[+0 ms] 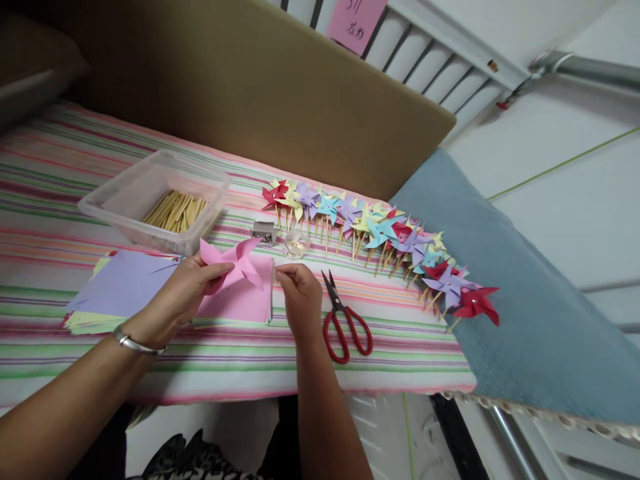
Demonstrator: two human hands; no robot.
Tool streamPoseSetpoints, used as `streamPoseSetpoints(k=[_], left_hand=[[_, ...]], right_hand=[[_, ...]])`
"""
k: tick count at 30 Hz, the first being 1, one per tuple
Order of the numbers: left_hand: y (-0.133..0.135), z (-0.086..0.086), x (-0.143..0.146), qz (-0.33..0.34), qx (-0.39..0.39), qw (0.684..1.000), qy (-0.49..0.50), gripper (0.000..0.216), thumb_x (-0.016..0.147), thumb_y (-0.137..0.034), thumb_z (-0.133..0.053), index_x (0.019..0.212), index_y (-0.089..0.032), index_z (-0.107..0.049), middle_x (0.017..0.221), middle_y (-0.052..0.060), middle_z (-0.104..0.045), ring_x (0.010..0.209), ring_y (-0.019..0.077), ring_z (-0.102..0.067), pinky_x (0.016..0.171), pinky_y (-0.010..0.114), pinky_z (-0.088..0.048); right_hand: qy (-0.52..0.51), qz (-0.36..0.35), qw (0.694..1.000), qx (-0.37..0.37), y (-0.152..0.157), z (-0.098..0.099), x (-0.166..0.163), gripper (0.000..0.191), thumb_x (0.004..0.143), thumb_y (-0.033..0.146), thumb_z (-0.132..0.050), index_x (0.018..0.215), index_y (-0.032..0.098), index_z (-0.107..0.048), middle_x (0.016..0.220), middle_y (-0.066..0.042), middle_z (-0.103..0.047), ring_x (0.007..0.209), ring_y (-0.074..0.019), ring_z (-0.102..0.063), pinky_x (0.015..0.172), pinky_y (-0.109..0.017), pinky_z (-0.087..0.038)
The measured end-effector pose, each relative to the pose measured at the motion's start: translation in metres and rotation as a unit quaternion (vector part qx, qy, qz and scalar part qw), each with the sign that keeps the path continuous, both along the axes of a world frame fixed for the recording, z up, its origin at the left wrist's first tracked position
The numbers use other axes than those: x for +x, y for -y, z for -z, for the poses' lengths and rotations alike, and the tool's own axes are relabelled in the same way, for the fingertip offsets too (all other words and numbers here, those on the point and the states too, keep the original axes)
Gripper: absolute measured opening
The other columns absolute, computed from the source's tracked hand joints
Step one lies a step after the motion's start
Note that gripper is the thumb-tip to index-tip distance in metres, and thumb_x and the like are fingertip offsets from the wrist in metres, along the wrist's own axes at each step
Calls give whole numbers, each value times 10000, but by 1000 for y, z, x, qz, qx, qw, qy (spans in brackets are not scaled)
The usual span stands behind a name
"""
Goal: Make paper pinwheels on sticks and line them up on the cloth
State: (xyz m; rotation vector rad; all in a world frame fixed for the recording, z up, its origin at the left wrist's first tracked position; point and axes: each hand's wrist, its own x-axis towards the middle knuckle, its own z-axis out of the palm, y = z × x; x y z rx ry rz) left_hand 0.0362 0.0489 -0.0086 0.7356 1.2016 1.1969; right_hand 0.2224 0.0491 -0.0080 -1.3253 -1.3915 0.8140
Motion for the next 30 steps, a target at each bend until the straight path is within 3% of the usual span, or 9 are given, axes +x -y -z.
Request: streamPoseSetpoints(k=[4,7,10,13,21,30], left_hand=[[1,2,8,1,0,1000,16,238,596,-234,-720,514,-167,-507,421,-82,-434,408,56,-333,435,208,-233],[3,3,13,9,4,1000,29,180,603,-228,-732,540,-165,-575,409,-75,-454,416,74,-380,463,217,-293],[5,4,17,11,9,999,39,125,605,-235,-748,610,-164,-644,425,-66,-500,443,94,-439,494,224,-340],[8,6,20,13,24,999,36,126,614,-250,-755,689,-171,-690,493,-49,-584,490,107,-493,527,227,-374],[12,2,25,44,51,996,62,235,626,-291,-768,826,-173,-734,839,45,-738,741,157,-637,714,265,-462],[11,3,22,51,48,996,63,188,644,-275,-745,802,-173,-735,803,34,-737,699,154,-636,696,268,-467]], right_hand=[[3,-41,996,74,10,-5,-9,64,784,170,-615,771,219,-654,803,-6,-641,799,-162,-606,765,-317,-471],[40,-54,991,119,16,-11,-13,88,794,153,-615,765,227,-655,990,-41,-650,1006,-191,-589,929,-380,-431],[62,-62,990,109,21,-13,-17,75,802,175,-622,772,232,-662,1269,-61,-565,1251,-220,-458,1048,-434,-342],[81,-73,990,88,23,-12,-21,70,803,183,-623,773,226,-668,1408,-57,-454,1353,-229,-340,1107,-456,-250],[75,-57,995,33,21,-5,-26,61,773,212,-636,751,223,-692,1434,-65,-428,1370,-249,-316,1112,-453,-230],[78,-34,996,5,18,-3,-25,57,746,233,-645,752,223,-702,1380,-86,-489,1338,-257,-372,1087,-448,-275]])
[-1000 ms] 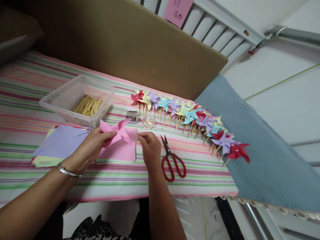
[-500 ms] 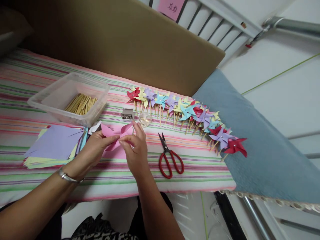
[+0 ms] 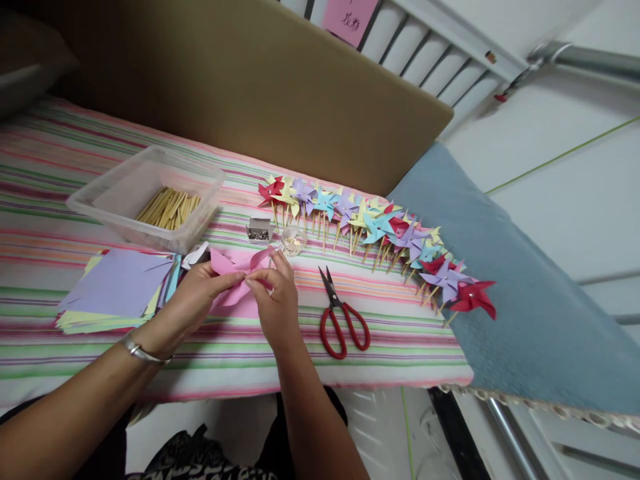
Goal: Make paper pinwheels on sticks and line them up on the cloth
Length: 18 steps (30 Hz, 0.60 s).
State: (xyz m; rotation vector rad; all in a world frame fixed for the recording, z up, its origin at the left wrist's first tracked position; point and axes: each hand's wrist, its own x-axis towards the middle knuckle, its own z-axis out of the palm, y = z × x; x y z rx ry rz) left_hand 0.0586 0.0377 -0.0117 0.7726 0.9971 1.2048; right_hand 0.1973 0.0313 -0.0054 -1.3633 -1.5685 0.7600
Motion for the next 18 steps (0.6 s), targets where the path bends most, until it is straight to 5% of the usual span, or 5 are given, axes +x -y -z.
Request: streamPoseSetpoints(k=[18], left_hand=[[0,3,0,13,26,999,-39,249,666,-306,-726,878,-175,-732,886,56,-738,756,174,-644,710,284,-469]], right_hand=[[-36,-22,999,-29,-1,1,1,37,735,231,-651,714,212,-676,1278,-76,-561,1276,-254,-435,1059,-420,-297]])
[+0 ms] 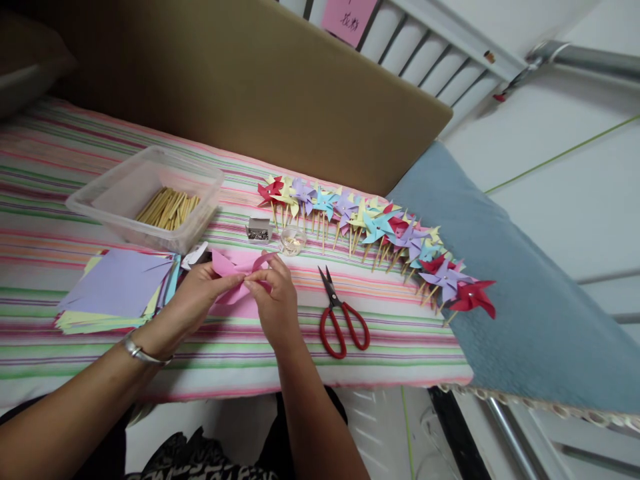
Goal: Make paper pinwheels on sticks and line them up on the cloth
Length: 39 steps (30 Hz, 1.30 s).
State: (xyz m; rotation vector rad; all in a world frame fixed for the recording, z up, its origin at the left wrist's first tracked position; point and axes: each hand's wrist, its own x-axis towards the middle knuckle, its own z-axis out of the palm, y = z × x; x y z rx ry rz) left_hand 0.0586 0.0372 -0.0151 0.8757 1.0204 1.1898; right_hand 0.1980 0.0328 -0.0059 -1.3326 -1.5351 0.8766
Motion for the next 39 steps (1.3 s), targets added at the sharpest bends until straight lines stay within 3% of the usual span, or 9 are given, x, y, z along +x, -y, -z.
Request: streamPoseSetpoints(k=[4,8,11,15,25,39], left_hand=[[0,-1,-1,8,21,1000,-12,223,680,-299,-710,864,-173,-722,845,42,-724,732,160,-622,682,268,-455],[-1,-1,-2,8,51,996,-71,133,695,-284,-675,725,-154,-678,663,-4,-644,590,115,-529,577,234,-400],[-1,0,-3,13,76,991,-107,180,699,-286,-657,590,-158,-592,546,-37,-545,525,94,-452,527,220,-358],[0,-2,-2,11,76,990,-117,187,691,-294,-651,581,-167,-570,522,-45,-515,509,94,-429,502,218,-335],[2,-9,1,-17,55,995,-83,124,655,-281,-682,607,-177,-634,488,-56,-514,496,102,-443,540,234,-387],[2,-10,1,-11,28,998,-54,146,639,-293,-719,712,-173,-684,541,-47,-573,503,99,-465,533,227,-382]], right_hand=[[-28,-13,999,-7,-1,0,0,45,724,232,-657,687,208,-665,1136,-63,-620,1201,-246,-489,1028,-406,-328],[-86,-36,996,-12,-2,3,2,53,727,241,-650,686,207,-652,900,-27,-644,967,-207,-586,917,-372,-413],[-97,-31,994,-35,-2,7,3,58,727,266,-653,721,209,-662,799,-9,-647,823,-184,-590,819,-346,-449],[-95,-17,994,-49,-2,8,4,80,712,284,-665,717,204,-669,723,-4,-644,742,-172,-574,730,-313,-456],[-101,-2,993,-62,-1,7,2,90,678,288,-686,683,203,-660,655,12,-627,623,-140,-529,600,-266,-422],[-135,-11,988,-73,0,6,2,80,669,268,-685,670,203,-639,628,30,-584,593,-122,-483,582,-249,-381]])
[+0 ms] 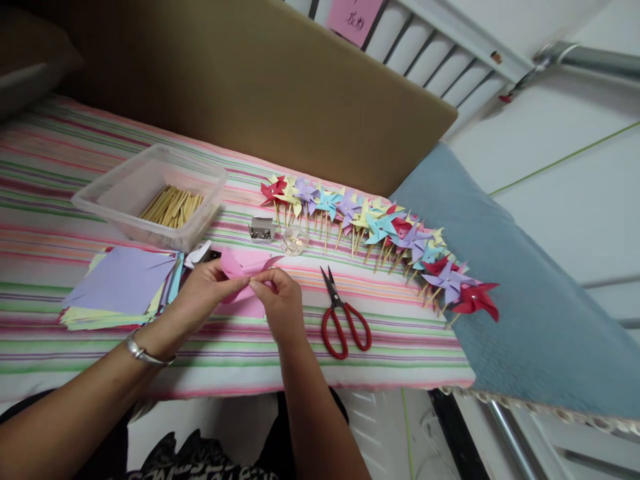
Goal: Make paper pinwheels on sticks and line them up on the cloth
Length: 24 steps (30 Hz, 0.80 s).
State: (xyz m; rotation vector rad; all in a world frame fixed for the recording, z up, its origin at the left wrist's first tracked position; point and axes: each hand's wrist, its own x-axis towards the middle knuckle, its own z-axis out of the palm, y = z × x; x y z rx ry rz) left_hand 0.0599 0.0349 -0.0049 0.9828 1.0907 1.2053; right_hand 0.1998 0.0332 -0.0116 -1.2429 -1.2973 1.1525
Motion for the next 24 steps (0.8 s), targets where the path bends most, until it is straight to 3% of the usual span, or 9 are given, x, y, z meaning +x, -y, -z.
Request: streamPoseSetpoints(k=[4,10,15,24], left_hand=[[0,1,0,0,2,1000,-10,155,646,-297,-719,740,-174,-702,538,-40,-587,508,109,-489,533,230,-392],[-1,2,-2,23,8,1000,8,182,663,-275,-709,812,-172,-721,751,8,-708,647,131,-590,664,253,-455],[-1,6,-3,39,5,999,16,232,672,-307,-714,857,-169,-728,821,36,-724,711,153,-618,723,278,-468],[-2,9,-3,44,-33,998,25,218,641,-293,-732,795,-140,-724,759,36,-700,657,141,-583,649,260,-438]], right_hand=[[-12,4,1000,-4,0,0,-2,86,658,270,-685,664,204,-629,622,35,-573,576,-117,-465,572,-246,-369],[-50,-4,999,-14,1,1,-1,64,661,237,-689,666,203,-634,587,48,-538,532,-99,-406,521,-230,-310],[-76,-13,997,-30,1,3,0,73,659,233,-702,665,199,-638,574,50,-536,520,-95,-400,513,-228,-298],[-108,-16,993,-45,-1,3,1,69,633,201,-720,648,200,-652,576,47,-569,542,-94,-435,536,-229,-322]])
